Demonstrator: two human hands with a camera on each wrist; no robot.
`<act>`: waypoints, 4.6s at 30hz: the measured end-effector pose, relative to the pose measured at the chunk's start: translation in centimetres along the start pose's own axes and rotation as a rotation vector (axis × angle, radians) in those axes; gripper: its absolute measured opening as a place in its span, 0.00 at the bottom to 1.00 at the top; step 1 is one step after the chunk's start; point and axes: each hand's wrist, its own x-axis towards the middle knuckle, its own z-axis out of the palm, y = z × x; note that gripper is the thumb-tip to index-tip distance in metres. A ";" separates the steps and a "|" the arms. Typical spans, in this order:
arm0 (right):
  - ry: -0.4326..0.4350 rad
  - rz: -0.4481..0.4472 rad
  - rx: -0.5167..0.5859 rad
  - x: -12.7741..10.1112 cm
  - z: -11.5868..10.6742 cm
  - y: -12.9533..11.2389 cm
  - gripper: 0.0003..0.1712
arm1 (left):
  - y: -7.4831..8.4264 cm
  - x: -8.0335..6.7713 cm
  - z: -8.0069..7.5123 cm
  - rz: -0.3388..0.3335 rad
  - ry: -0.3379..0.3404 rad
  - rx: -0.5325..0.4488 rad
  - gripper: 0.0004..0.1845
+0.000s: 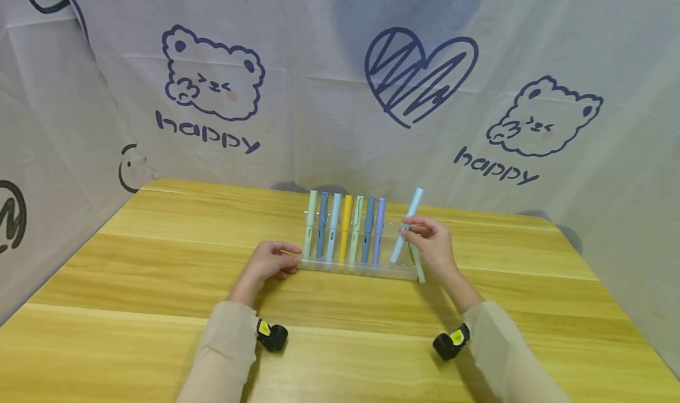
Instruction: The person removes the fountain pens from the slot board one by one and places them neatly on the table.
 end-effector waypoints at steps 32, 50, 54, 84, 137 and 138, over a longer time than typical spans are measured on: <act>0.001 0.167 -0.099 0.5 -4.9 2.2 0.21 | 0.0 0.0 0.0 -0.010 0.008 0.002 0.12; -0.124 0.368 -0.196 0.8 -5.4 3.7 0.26 | -0.1 0.1 0.0 -0.010 0.008 0.001 0.12; -0.129 0.415 -0.215 1.0 -5.3 4.0 0.26 | -0.2 0.2 0.0 -0.014 0.009 0.006 0.12; -0.127 0.424 -0.341 1.2 -4.7 4.0 0.20 | -0.3 0.1 -0.1 -0.015 0.017 -0.013 0.13; -0.021 0.145 0.086 3.3 -4.4 10.0 0.16 | -0.3 0.2 -0.1 -0.004 0.016 -0.020 0.12; -0.028 0.138 0.097 3.3 -4.2 9.8 0.16 | -0.3 0.2 -0.1 -0.002 0.013 -0.020 0.12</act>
